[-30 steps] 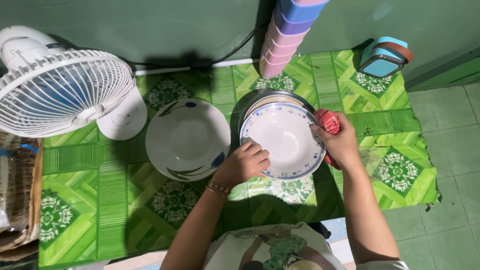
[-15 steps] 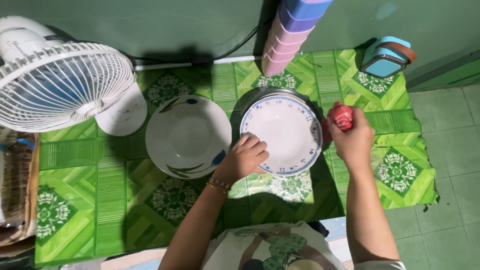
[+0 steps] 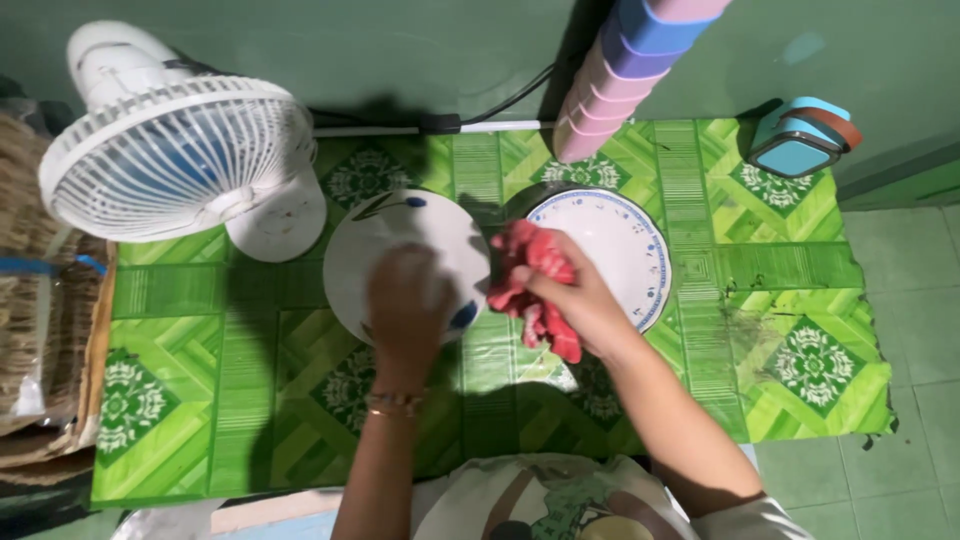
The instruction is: The person wipes a purple plastic cup and several ceramic plates with a red cloth on a green patterned table. The person wipes each item on both sides and sets them aside after cleaning.
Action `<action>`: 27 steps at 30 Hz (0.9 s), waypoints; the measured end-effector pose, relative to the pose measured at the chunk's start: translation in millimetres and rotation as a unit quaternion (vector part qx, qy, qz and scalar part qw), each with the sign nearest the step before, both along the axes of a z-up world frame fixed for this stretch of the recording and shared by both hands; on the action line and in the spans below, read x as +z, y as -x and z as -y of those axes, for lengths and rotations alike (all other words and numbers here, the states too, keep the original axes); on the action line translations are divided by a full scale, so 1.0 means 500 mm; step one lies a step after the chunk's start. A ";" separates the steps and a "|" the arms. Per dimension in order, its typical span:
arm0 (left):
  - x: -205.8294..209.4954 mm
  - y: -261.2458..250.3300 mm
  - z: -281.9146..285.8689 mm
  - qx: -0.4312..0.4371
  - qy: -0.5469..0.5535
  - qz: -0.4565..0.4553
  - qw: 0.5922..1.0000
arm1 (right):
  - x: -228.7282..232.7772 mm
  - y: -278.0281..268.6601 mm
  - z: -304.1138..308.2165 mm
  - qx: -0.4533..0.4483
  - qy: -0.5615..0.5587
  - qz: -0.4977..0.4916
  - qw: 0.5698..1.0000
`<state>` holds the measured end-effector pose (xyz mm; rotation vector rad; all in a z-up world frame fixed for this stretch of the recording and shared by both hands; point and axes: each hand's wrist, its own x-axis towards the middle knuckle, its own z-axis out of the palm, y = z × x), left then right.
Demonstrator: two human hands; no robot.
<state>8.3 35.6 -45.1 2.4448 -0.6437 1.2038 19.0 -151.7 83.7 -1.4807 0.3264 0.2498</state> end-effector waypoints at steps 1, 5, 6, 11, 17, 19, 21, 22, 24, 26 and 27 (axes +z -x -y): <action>0.002 0.012 -0.022 0.145 0.061 -0.115 0.981 | -0.052 -0.008 -0.002 0.038 -0.009 -0.001 0.999; -0.019 0.041 -0.098 0.354 0.162 -0.333 0.858 | -0.148 -0.022 -0.039 0.125 0.021 0.009 0.992; -0.022 0.043 -0.108 0.357 0.164 -0.331 0.858 | -0.145 -0.022 -0.043 0.129 0.021 0.011 0.991; -0.066 0.042 -0.152 0.347 0.206 -0.358 0.842 | -0.161 -0.019 -0.053 0.181 0.122 0.009 0.976; -0.003 0.056 -0.143 0.270 0.355 -0.459 0.768 | -0.156 -0.018 -0.054 0.162 0.133 -0.014 0.978; 0.061 0.071 -0.124 0.242 0.405 -0.477 0.741 | -0.157 -0.018 -0.049 0.160 0.120 -0.013 0.980; 0.101 0.078 -0.111 0.211 0.452 -0.493 0.713 | -0.152 -0.017 -0.046 0.157 0.106 -0.011 0.982; 0.108 0.080 -0.108 0.178 0.495 -0.510 0.681 | -0.147 -0.015 -0.045 0.148 0.085 -0.011 0.985; 0.115 0.092 -0.107 0.146 0.535 -0.522 0.648 | -0.134 -0.012 -0.040 0.141 0.061 -0.011 0.988; 0.113 0.103 -0.108 0.071 0.581 -0.488 0.647 | -0.114 -0.015 -0.027 0.096 0.009 -0.011 0.995; 0.125 0.106 -0.101 0.069 0.581 -0.488 0.648 | -0.081 -0.018 -0.030 0.095 0.009 -0.009 0.995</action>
